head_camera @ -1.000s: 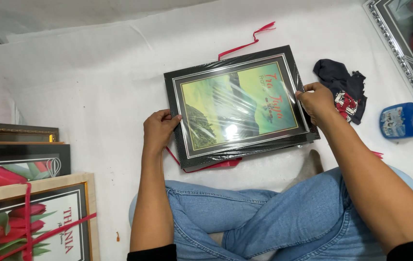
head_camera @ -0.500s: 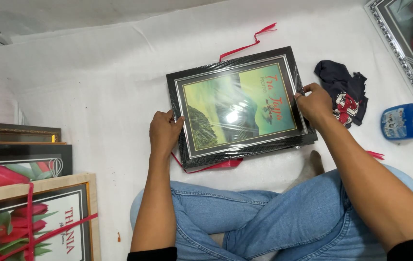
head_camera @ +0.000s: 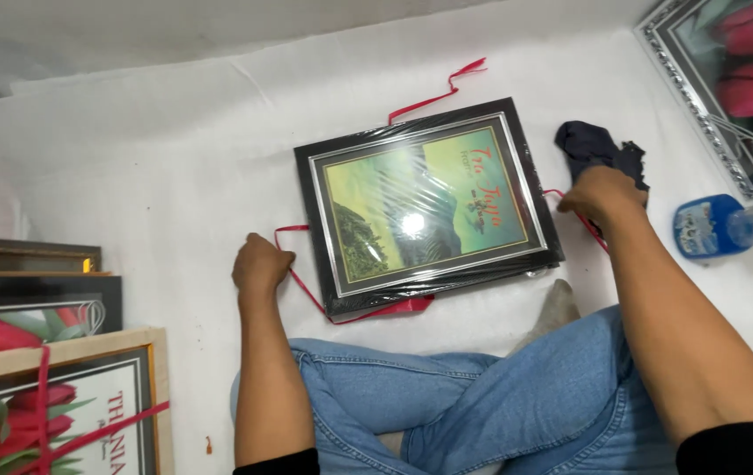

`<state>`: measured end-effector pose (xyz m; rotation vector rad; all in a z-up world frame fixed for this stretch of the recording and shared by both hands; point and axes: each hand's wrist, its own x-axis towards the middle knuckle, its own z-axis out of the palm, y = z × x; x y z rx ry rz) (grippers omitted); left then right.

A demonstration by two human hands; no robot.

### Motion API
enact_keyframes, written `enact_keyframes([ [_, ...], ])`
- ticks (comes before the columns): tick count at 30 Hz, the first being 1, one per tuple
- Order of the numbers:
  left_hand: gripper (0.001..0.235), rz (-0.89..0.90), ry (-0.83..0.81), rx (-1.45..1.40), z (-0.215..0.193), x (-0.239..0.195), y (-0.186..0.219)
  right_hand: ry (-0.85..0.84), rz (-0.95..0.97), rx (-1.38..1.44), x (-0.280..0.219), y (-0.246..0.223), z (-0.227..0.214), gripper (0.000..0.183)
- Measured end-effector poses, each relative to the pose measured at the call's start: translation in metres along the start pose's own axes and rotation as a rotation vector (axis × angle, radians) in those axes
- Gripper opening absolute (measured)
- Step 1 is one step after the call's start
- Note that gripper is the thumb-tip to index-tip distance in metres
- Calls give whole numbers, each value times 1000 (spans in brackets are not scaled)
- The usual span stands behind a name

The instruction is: The person wraps picture frames in plastic and ties them with red ribbon, then wipes down the glass of a final frame with a cloth.

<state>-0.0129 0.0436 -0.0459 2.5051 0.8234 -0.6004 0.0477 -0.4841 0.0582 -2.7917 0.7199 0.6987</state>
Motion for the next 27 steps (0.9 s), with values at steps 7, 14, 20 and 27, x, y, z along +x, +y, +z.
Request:
enact_keyframes([
  [7, 27, -61, -76, -718, -68, -73, 34, -71, 113, 210, -11, -3, -20, 27],
  [14, 26, 166, -495, -934, -67, -100, 37, -203, -325, 985, -49, -7, -61, 14],
  [20, 43, -39, -411, -895, -69, -131, 40, -260, -345, 1217, -79, -31, -71, 22],
  [27, 40, -32, -280, -787, -36, -155, 32, 12, -503, 670, -50, -31, -29, 10],
])
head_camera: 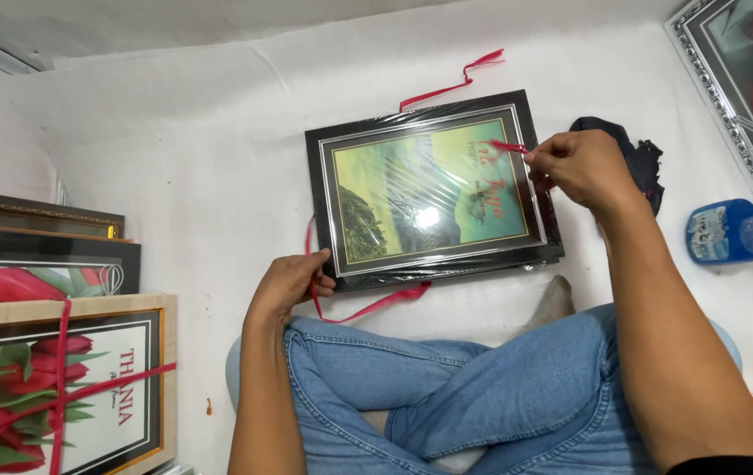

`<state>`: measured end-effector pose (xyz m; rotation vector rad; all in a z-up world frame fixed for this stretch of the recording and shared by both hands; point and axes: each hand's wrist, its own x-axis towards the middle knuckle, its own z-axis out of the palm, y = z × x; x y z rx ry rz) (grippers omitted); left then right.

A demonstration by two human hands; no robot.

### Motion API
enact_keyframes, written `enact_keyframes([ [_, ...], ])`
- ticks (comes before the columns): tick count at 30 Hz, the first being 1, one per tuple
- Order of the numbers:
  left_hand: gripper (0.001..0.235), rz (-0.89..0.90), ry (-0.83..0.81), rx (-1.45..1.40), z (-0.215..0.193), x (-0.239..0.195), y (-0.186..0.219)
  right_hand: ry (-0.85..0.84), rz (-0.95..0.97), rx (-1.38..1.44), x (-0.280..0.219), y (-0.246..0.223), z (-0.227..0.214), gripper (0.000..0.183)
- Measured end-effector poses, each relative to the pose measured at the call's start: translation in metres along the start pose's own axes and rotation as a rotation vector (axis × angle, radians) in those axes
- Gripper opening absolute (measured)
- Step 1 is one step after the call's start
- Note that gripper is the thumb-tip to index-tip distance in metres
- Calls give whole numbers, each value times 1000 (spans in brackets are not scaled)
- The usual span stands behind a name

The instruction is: The person wraps picture frames in plastic and ties them with red ribbon, then wipes down the glass of a final frame with a cloth.

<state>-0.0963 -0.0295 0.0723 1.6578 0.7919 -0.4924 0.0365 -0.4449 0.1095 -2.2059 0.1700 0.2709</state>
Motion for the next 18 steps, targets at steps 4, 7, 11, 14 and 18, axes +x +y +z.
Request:
enact_keyframes([
  [4, 37, -31, -118, -97, 9, -25, -8, -4, -20, -101, 11, 17, 2, 9],
  [7, 23, 105, -188, -202, 38, -35, 0, -138, -100, -306, 7, 8, 12, 16],
  [11, 62, 599, -402, -7, 80, -13, 10, -307, -146, -444, 7, 9, 54, 21],
  [14, 65, 843, -401, 220, 108, 10, 14, -406, -188, -529, 16, 33, 91, 21],
  [18, 31, 1297, -112, 673, 140, 38, 18, -498, -251, -620, 10, 28, 109, 22],
])
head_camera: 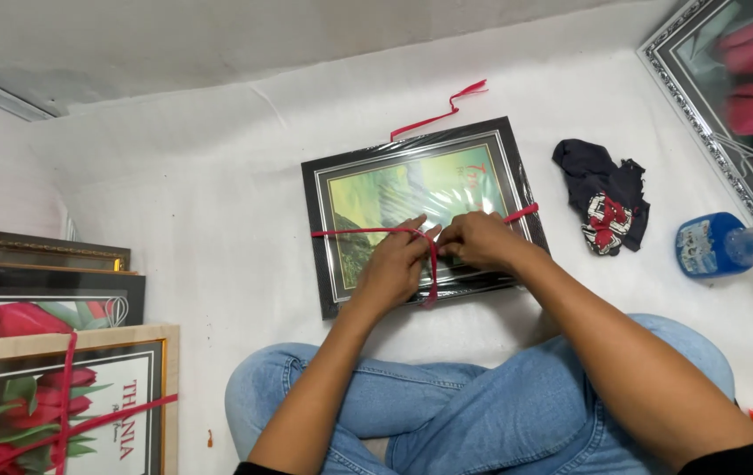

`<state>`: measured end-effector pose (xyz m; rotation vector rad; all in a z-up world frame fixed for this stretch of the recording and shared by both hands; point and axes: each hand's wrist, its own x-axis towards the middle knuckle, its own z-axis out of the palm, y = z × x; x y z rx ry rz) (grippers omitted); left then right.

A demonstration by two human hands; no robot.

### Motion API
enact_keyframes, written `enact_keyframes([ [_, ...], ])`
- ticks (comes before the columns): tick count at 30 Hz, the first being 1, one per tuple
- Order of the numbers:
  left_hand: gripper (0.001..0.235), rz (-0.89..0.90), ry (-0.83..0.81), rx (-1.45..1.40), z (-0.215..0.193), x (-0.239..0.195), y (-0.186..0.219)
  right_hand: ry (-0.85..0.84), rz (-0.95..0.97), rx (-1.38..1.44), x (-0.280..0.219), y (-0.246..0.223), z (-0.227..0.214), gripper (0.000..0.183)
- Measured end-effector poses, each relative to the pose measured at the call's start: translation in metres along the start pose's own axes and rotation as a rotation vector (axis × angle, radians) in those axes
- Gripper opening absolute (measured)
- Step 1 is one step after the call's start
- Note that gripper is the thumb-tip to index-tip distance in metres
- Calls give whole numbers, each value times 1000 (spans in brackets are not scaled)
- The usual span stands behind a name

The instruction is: The person wraps picture frames in plastic and ties them with red ribbon, then wipes down the glass of a final frame with a cloth.

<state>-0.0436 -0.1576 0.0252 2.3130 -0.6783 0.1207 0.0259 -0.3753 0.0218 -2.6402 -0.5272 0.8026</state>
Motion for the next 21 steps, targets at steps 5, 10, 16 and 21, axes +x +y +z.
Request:
enact_keyframes([
  [5, 29, -156, -107, 293, 38, -1, -17, 23, -50, 20, 2, -4, 2, 18],
  [10, 35, -425, -204, -15, -19, 20, 1, 87, -76, 169, -10, -29, -42, 20],
  [16, 30, -427, -134, -286, -33, 21, 16, 512, -107, 24, 77, -10, -93, 24],
  [21, 28, -419, -72, -460, -41, 24, 20, 359, 106, -232, 196, 12, -95, 50],
])
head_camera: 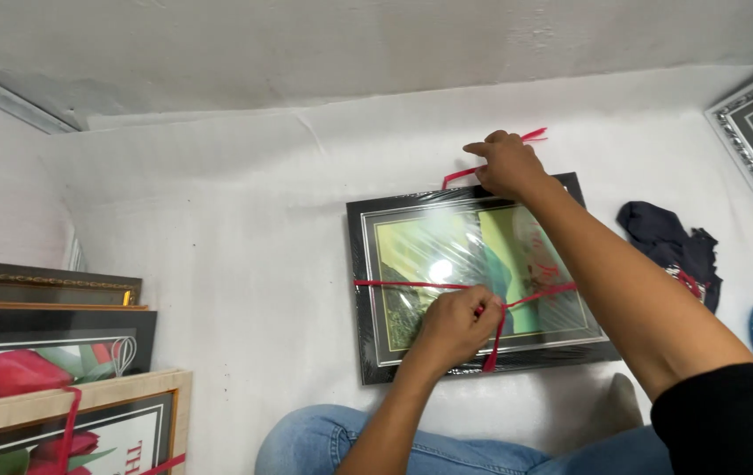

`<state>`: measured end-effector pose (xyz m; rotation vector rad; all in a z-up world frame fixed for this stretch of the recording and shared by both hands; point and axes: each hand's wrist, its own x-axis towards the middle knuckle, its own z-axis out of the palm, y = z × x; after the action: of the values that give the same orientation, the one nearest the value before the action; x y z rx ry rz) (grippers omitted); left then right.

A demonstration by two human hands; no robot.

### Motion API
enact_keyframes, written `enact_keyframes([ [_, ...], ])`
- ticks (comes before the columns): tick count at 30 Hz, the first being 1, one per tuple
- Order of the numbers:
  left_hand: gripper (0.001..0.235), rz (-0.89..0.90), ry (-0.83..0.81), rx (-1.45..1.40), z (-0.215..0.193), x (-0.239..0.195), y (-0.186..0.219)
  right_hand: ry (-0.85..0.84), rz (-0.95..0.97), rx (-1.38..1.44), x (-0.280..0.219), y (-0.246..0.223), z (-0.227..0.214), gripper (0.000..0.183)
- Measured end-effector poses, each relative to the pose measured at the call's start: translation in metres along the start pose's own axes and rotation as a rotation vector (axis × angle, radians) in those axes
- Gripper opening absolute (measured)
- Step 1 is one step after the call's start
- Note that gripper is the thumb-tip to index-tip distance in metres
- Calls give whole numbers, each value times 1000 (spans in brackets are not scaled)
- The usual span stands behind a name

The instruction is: The person wraps picture frames in plastic and ties them with red ribbon, then wipes down the glass of a final frame with a cloth.

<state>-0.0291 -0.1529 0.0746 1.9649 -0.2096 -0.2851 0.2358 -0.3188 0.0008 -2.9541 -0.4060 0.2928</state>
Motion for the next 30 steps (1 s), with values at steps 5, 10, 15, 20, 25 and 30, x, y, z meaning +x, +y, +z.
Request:
enact_keyframes([
  [5, 24, 58, 76, -29, 6, 7, -12, -59, -30, -226, 39, 12, 41, 23],
  [10, 20, 137, 104, -11, 6, 6, -17, -31, -60, 41, -21, -33, -40, 19],
  [15, 22, 163, 140, 84, 3, 4, -19, -207, 11, 460, -132, -72, -98, 23],
  [20, 19, 177, 163, 86, -5, 0, -13, -129, 222, 521, -203, -57, -73, 20],
  [25, 11, 327, 189, 67, -4, -2, -10, -88, 329, 625, -228, -50, -51, 16],
  [30, 14, 359, 222, 327, 3, 3, -20, -235, -23, 352, -215, -56, -38, 23],
])
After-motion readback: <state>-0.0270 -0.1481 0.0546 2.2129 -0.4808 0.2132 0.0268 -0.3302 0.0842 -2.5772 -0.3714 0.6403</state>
